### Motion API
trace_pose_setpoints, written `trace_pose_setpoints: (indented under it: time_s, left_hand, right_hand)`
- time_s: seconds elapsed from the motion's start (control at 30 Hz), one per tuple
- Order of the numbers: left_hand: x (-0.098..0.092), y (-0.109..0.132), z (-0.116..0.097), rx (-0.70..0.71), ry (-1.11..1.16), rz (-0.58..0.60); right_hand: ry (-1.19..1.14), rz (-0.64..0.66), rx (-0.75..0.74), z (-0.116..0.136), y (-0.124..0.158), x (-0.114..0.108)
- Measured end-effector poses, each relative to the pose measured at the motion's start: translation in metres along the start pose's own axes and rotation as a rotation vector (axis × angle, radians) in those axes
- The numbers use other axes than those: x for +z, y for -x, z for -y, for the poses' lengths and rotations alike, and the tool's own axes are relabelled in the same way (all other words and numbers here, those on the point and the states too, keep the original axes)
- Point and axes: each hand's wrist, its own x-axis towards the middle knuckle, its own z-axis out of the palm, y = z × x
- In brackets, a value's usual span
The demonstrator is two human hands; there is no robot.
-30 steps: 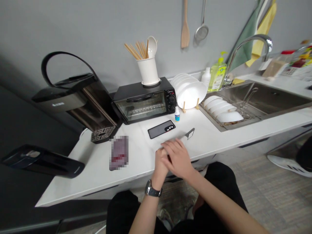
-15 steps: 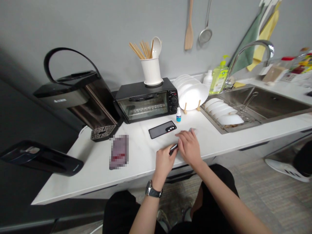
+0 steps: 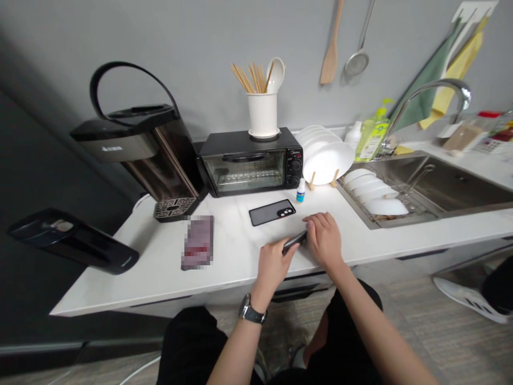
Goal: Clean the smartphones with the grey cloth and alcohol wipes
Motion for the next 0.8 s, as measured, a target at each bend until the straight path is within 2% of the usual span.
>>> trace_pose_setpoints:
  time_s: [0.1, 0.17, 0.23, 0.3, 0.4, 0.47, 0.53, 0.7, 0.73, 0.8]
  left_hand:
    - [0.003, -0.001, 0.008, -0.02, -0.069, 0.016]
    - [0.005, -0.001, 0.012, -0.031, -0.098, 0.028]
    - [0.005, -0.001, 0.014, -0.031, -0.106, 0.034]
    - [0.003, 0.0, 0.011, -0.022, -0.1, 0.035]
    - [0.0, 0.0, 0.003, -0.003, -0.041, 0.021]
    - [-0.001, 0.001, 0.0, 0.003, -0.003, 0.012]
    - [0.0, 0.001, 0.001, 0.002, -0.005, 0.01]
    - [0.006, 0.001, 0.013, -0.036, -0.133, 0.03]
    - [0.006, 0.001, 0.015, -0.041, -0.145, 0.033]
    - [0.006, 0.001, 0.015, -0.046, -0.15, 0.032]
  right_hand:
    - [-0.055, 0.062, -0.102, 0.051, 0.02, 0.011]
    - [-0.103, 0.123, -0.168, 0.073, 0.029, 0.016]
    - [-0.118, 0.151, -0.209, 0.071, 0.028, 0.016]
    - [-0.089, 0.126, -0.185, 0.046, 0.019, 0.012]
    - [-0.021, 0.048, -0.059, -0.003, 0.0, 0.001]
    - [0.006, 0.002, 0.003, -0.018, -0.007, -0.004]
    - [0.005, -0.017, 0.007, -0.008, -0.006, -0.002]
    - [-0.117, 0.093, -0.18, 0.069, 0.021, 0.018]
    - [-0.138, 0.119, -0.213, 0.075, 0.023, 0.02]
    - [-0.14, 0.142, -0.239, 0.067, 0.021, 0.019]
